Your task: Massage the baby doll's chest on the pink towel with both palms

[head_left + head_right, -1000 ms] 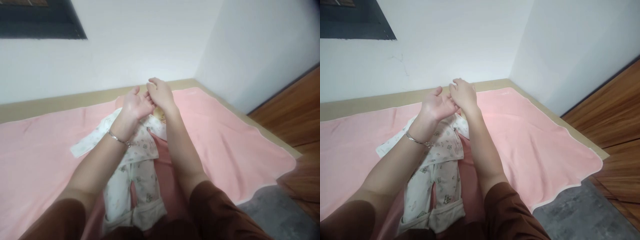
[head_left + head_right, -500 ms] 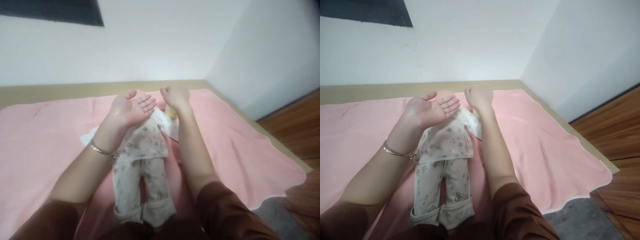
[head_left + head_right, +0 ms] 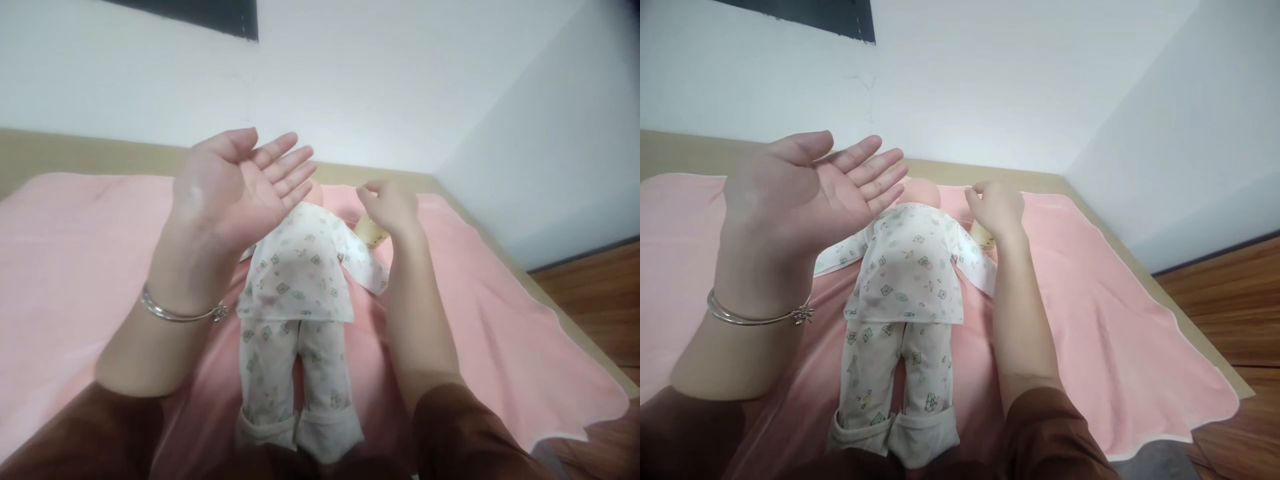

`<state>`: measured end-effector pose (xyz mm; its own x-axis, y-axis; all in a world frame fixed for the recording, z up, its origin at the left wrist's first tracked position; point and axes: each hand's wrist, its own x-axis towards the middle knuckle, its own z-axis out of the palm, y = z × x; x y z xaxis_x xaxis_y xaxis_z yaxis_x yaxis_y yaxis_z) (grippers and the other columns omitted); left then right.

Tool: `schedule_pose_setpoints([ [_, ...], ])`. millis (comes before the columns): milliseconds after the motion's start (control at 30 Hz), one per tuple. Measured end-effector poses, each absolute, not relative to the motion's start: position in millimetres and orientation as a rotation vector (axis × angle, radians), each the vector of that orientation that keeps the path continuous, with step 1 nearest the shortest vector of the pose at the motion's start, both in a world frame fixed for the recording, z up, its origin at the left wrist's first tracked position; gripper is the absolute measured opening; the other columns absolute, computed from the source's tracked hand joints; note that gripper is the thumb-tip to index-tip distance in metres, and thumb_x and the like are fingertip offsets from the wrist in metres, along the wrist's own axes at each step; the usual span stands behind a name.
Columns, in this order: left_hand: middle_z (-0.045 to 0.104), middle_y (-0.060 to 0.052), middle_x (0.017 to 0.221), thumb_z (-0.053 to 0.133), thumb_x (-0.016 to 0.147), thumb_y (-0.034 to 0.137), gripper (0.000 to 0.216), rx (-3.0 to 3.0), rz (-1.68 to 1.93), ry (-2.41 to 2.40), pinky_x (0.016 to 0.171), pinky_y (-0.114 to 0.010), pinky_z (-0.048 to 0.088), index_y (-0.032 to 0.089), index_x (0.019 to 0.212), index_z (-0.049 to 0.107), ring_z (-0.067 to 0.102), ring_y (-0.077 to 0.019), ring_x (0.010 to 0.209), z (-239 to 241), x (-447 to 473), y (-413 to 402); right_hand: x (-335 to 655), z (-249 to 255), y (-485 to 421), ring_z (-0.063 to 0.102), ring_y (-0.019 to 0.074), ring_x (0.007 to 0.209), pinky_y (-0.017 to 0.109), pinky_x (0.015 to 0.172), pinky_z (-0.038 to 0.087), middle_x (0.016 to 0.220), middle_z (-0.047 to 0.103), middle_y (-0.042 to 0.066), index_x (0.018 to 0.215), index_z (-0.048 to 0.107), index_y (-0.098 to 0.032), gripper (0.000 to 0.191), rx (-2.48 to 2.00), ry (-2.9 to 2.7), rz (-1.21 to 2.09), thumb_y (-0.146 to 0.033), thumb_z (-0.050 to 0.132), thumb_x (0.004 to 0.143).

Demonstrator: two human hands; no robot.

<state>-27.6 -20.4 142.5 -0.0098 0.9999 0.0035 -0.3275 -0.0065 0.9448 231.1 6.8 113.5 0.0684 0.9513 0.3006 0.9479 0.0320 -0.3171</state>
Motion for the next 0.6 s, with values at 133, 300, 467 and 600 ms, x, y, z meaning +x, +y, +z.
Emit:
schedule_pose_setpoints([
  [133,0.064,-0.008,0.137,0.031,0.099,0.033,0.045,0.896,1.187,0.867,0.115,-0.060,0.043,0.020,0.120,0.069,0.036,-0.0355,0.152,160,-5,-48,240,108,9,0.066,0.0304,0.113,0.045,0.095,0.051,0.123,0.074,0.009,0.116,0.074,-0.022,0.043,-1.789,-1.868,0.085,-0.041,0.046,0.091],
  [300,0.068,-0.013,0.129,0.022,0.101,0.029,0.051,0.784,1.033,0.766,0.114,-0.052,0.048,0.014,0.122,0.066,0.054,-0.0299,0.141,166,10,-63,242,115,-1,0.058,0.0296,0.133,0.052,0.110,0.049,0.139,0.067,0.011,0.127,0.070,-0.020,0.046,-1.548,-1.872,0.164,-0.038,0.044,0.094],
  [467,0.059,-0.017,0.144,0.038,0.098,0.039,0.047,0.871,1.016,0.795,0.121,-0.058,0.042,0.016,0.128,0.066,0.035,-0.0372,0.153,161,7,-66,209,131,-33,0.041,0.0300,0.150,0.060,0.122,0.035,0.154,0.052,0.005,0.138,0.061,-0.027,0.052,-1.360,-1.919,0.006,-0.043,0.027,0.103],
  [600,0.060,-0.010,0.145,0.035,0.101,0.041,0.045,0.927,1.106,0.830,0.120,-0.057,0.043,0.020,0.125,0.067,0.032,-0.0347,0.154,157,11,-78,169,132,-55,0.016,0.0338,0.160,0.066,0.127,0.017,0.169,0.030,0.002,0.154,0.041,-0.029,0.058,-1.194,-2.087,0.006,-0.049,0.018,0.106],
])
